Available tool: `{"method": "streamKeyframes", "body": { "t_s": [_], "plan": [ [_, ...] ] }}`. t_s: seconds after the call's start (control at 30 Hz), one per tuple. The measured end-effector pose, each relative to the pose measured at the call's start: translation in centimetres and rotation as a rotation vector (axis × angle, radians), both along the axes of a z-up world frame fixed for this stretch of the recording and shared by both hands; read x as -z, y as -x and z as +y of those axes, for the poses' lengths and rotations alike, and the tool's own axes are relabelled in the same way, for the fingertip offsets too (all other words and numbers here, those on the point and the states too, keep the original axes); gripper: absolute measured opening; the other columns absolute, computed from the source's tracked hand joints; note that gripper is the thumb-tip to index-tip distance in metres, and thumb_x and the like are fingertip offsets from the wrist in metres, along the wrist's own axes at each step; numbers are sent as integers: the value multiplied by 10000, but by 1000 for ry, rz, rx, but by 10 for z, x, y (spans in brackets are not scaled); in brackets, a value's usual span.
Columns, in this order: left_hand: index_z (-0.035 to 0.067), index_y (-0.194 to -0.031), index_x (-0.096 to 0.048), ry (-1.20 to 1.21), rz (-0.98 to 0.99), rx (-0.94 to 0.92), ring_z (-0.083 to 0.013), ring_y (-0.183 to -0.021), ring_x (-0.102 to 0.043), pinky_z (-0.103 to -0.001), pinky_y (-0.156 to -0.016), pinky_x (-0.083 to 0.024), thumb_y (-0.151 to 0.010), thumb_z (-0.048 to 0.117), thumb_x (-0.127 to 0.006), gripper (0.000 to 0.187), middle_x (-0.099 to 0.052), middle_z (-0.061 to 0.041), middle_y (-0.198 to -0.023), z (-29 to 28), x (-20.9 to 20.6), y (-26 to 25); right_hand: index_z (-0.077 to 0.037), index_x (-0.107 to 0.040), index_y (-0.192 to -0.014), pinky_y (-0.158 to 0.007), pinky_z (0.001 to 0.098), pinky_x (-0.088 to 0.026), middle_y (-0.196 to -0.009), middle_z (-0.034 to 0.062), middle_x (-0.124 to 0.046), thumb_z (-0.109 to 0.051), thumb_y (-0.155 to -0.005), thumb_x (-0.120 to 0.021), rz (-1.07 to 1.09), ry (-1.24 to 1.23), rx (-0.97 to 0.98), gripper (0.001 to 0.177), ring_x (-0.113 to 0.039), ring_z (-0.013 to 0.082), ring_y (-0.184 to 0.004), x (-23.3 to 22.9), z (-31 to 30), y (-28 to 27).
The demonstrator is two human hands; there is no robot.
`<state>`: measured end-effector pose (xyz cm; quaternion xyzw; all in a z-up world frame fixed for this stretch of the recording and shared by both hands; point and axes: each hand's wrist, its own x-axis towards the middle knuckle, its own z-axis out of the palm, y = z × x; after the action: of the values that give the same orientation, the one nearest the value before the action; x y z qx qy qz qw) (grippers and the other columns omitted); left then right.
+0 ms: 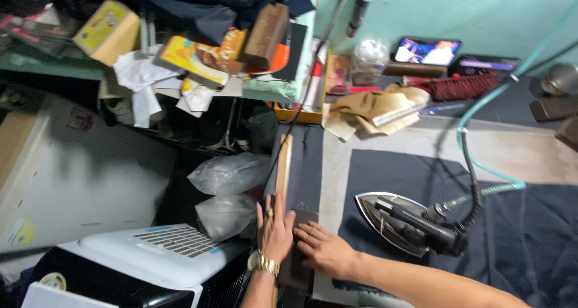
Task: The person irons a piece of dark fabric on a workbench, using a wooden block to press the seams flat and eventually placing white paper patterns onto the fabric.
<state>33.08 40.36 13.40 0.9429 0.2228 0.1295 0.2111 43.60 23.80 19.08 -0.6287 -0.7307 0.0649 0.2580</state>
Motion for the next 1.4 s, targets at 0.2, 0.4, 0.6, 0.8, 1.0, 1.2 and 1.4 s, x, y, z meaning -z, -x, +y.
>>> {"method": "streamKeyframes", "body": {
  "t_s": [0.2, 0.4, 0.6, 0.8, 1.0, 1.2, 1.4],
  "plan": [
    [34, -1461, -509, 41, -169, 62, -422, -1446, -439, -550, -1241, -254, -1031, 211, -490, 466, -519, -196, -1525, -31, -53, -15, 24, -647, -1184, -1122, 550, -391, -1319, 267, -630, -298, -1012, -659, 71, 28, 300, 365, -574, 425, -1231, -36, -14, -27],
    [137, -1547, -433, -219, 104, 212, -413, -1520, -311, -563, -1228, -238, -977, 281, -575, 605, -311, -232, -1648, -69, -37, -2, 0, -567, -1275, -867, 515, -485, -1188, 213, -655, -264, -916, -611, 39, 132, 741, 447, -601, 432, -978, -93, -110, -100],
    [146, -1448, -569, -227, -14, -66, -451, -1471, -396, -572, -1197, -294, -963, 242, -634, 498, -361, -275, -1611, -87, -42, -17, -152, -505, -896, -455, 555, -477, -736, 34, -644, -708, -976, -497, -227, 554, 924, 562, -649, 386, -616, -52, -137, -102],
    [257, -1432, -587, -296, -59, -271, -364, -1441, -440, -509, -1078, -368, -932, 433, -667, 536, -467, -188, -1535, -92, -16, -22, -137, -600, -945, -582, 484, -591, -710, 96, -713, -604, -1041, -456, -215, 408, 907, 499, -753, 323, -633, -77, -89, -159],
    [248, -1366, -669, -390, -220, -253, -336, -1355, -526, -485, -1067, -375, -962, 468, -647, 460, -544, -163, -1482, -90, -3, -24, -84, -578, -1009, -689, 565, -597, -799, 196, -737, -611, -1060, -388, -80, 497, 814, 562, -762, 446, -779, -75, -63, -208],
    [241, -1359, -668, -355, -217, -252, -346, -1323, -540, -492, -1022, -396, -930, 412, -687, 462, -538, -162, -1465, -90, -1, -20, -81, -575, -1000, -728, 569, -596, -791, 200, -729, -645, -1042, -390, -57, 567, 737, 595, -755, 460, -771, -89, -95, -149],
    [267, -1336, -689, -236, -83, -104, -368, -1282, -574, -536, -1024, -411, -918, 427, -684, 448, -570, -161, -1408, -62, -10, -15, -48, -585, -1009, -747, 564, -600, -825, 246, -731, -570, -1049, -404, 103, 633, 685, 555, -755, 464, -827, -117, -102, -72]
  ]
}}
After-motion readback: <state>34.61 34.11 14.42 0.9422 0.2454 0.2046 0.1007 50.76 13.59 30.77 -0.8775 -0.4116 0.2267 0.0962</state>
